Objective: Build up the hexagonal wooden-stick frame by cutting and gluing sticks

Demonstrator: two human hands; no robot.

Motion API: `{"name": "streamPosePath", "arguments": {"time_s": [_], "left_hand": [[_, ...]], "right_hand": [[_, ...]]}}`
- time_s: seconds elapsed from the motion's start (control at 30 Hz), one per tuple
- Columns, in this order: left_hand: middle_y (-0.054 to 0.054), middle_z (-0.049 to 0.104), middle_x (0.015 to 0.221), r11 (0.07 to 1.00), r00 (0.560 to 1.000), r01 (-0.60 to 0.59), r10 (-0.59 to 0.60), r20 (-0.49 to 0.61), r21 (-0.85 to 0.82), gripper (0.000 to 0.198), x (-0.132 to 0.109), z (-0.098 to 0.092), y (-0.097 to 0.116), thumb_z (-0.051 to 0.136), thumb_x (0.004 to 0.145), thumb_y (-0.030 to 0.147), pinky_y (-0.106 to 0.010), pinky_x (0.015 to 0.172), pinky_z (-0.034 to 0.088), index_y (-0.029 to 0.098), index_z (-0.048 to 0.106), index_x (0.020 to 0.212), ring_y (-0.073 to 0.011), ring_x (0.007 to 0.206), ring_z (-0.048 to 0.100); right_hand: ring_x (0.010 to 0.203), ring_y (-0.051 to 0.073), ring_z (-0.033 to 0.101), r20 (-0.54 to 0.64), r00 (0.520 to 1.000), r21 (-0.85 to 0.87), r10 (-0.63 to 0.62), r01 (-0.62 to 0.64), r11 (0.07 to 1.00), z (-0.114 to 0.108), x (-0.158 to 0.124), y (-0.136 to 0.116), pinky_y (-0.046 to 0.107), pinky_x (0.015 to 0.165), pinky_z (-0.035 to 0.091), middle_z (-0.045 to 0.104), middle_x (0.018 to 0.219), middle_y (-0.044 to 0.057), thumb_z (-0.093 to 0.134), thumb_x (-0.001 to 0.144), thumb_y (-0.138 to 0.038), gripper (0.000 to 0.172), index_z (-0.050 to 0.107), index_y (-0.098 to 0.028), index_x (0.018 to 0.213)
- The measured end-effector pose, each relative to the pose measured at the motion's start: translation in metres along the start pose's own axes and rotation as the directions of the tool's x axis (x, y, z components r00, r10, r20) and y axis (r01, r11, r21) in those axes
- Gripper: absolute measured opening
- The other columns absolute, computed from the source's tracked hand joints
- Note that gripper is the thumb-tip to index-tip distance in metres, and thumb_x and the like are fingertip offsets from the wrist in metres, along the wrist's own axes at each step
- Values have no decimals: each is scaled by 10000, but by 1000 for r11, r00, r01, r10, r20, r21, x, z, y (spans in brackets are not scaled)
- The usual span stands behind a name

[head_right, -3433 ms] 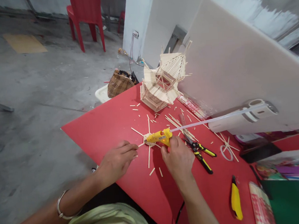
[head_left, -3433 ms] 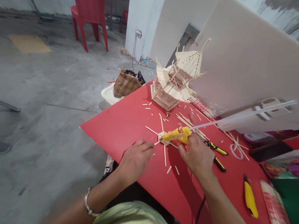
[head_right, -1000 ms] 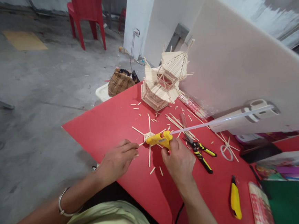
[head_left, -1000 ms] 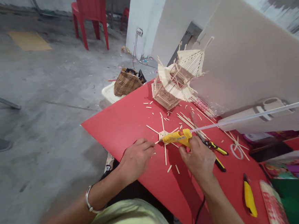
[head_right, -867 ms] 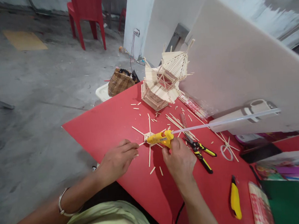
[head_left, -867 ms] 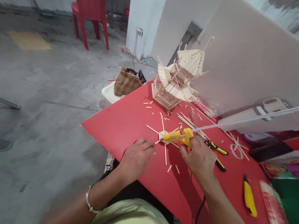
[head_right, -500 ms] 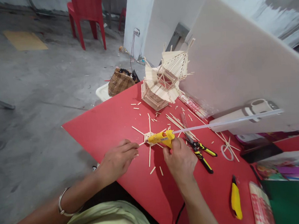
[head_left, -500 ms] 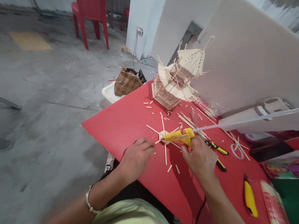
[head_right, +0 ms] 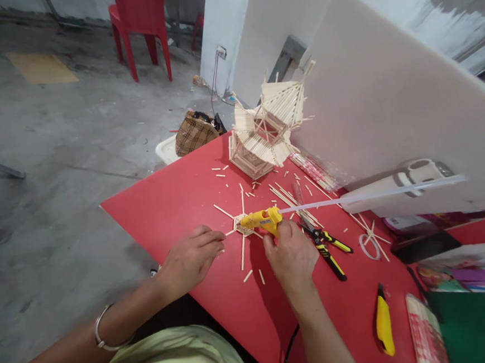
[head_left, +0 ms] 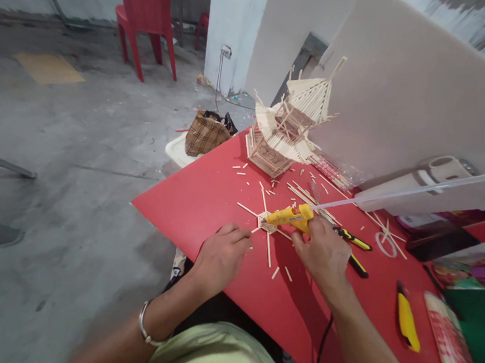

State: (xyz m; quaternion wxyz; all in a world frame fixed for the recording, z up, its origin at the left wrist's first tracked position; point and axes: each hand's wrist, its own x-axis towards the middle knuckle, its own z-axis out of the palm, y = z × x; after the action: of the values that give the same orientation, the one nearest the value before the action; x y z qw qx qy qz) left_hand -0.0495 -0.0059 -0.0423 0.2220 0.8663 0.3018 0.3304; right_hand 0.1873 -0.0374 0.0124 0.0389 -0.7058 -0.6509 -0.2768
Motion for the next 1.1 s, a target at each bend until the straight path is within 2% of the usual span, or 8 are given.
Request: {"name": "streamPosePath", "arguments": {"time_s": [0.27,0.43,0.53,0.7,0.93,1.1], "left_hand": [[-68,704,1076,1000,1000,10,-10,3,16,204,1,-1,2,472,928,89,-320,779,524,165,661,917,-194,955,565],[-68,714,1052,999,1000,-11,12,-9,45,236,3,-3,2,442,955,124,-312,769,530,166,666,892,-191,940,573],[-69,717,1048,997,1000,-18,19,-13,70,259,5,-4,4,425,965,131,-308,764,529,168,671,891,-185,930,581],[-71,718,1049,994,999,-26,29,-27,104,263,5,-4,6,433,970,142,-308,763,529,171,683,898,-175,909,585],[-72,715,1070,995,999,-18,21,-30,101,209,4,0,3,473,963,151,-339,828,529,166,681,959,-186,946,580],[-74,714,1074,995,1000,-6,8,-22,98,193,3,0,2,483,956,150,-340,833,523,165,672,989,-190,951,580]], "right_hand": [[613,133,474,-4,1000,13,3,-3,1000,4,5,-2,277,545,183,603,766,25,566,853,-343,188,603,-161,882],[641,148,515,-21,997,69,79,-77,995,6,0,2,270,550,221,621,793,39,552,878,-474,312,579,-163,877],[649,157,531,12,994,129,111,-112,985,5,-5,4,266,550,237,615,769,25,551,871,-522,346,571,-176,858],[650,155,540,81,989,171,127,-140,975,4,-11,3,271,552,233,621,771,20,548,882,-471,296,580,-177,884],[687,161,577,105,984,198,142,-161,967,5,-8,-2,275,547,226,646,823,30,561,883,-468,295,590,-176,911],[721,166,594,120,987,211,107,-131,969,6,-6,-3,278,550,237,652,835,37,545,890,-445,278,587,-174,935]]}}
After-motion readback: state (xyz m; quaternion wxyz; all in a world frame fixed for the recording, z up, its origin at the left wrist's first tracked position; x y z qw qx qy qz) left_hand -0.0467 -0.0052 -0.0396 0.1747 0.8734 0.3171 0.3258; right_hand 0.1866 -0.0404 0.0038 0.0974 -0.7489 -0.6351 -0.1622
